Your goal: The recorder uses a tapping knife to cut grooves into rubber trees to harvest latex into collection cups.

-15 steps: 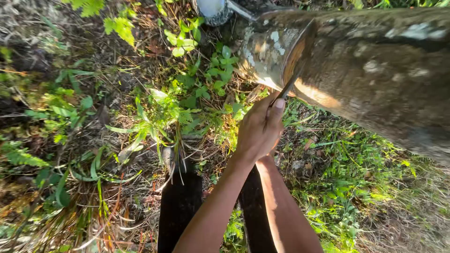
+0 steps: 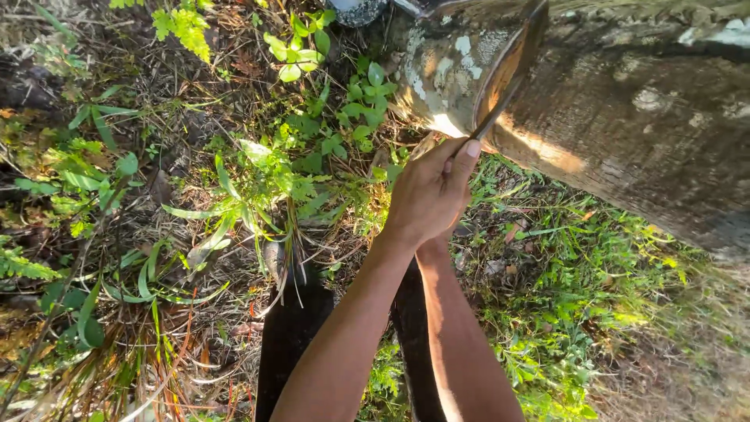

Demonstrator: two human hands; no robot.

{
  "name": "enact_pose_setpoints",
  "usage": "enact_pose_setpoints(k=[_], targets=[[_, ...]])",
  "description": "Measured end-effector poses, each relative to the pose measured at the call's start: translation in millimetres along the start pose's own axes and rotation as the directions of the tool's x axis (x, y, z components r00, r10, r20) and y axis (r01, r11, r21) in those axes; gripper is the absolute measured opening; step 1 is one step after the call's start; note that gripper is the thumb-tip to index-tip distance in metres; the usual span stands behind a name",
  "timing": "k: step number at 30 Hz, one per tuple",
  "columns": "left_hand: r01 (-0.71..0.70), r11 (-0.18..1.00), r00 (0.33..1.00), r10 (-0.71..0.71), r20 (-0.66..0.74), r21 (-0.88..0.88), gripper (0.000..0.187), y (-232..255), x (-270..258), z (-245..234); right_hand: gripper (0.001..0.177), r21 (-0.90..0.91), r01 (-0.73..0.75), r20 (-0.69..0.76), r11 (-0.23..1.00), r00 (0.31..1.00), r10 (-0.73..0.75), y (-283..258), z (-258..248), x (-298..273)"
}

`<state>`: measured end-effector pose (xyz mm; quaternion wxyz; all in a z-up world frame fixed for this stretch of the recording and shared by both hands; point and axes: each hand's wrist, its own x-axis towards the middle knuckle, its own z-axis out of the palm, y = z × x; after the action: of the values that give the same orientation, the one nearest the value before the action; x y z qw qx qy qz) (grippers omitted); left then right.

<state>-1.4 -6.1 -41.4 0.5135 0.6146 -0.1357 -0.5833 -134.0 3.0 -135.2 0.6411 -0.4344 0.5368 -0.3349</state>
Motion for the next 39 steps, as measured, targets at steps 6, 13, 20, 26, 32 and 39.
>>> enact_pose_setpoints(k=[6,13,20,26,32,39], targets=[[0.103,0.988,0.995,-0.102,-0.018,0.113,0.06,39,-10,-11,0.021,-0.265,-0.041,-0.015,0.963,0.999,0.039,-39,20,-22],[0.227,0.927,0.965,-0.256,0.06,0.298,0.059,0,-67,-10,0.032,-0.77,-0.314,-0.152,0.555,0.936,0.318,-43,38,-80],[0.018,0.986,0.996,-0.003,-0.085,0.169,0.054,23,-28,-5,0.021,-0.036,-0.179,-0.002,0.983,0.984,0.179,-34,11,-45],[0.046,0.991,0.999,-0.043,-0.029,0.127,0.057,19,-14,-5,0.024,-0.268,-0.187,-0.063,0.945,0.982,0.177,-41,21,-35],[0.105,0.978,0.994,-0.102,-0.023,0.18,0.058,25,-22,-2,0.027,-0.501,-0.206,-0.134,0.841,0.978,0.159,-54,26,-31],[0.097,0.979,0.994,-0.085,-0.073,0.177,0.055,7,-30,10,0.025,-0.731,-0.134,-0.118,0.669,0.991,0.069,-51,7,-37]])
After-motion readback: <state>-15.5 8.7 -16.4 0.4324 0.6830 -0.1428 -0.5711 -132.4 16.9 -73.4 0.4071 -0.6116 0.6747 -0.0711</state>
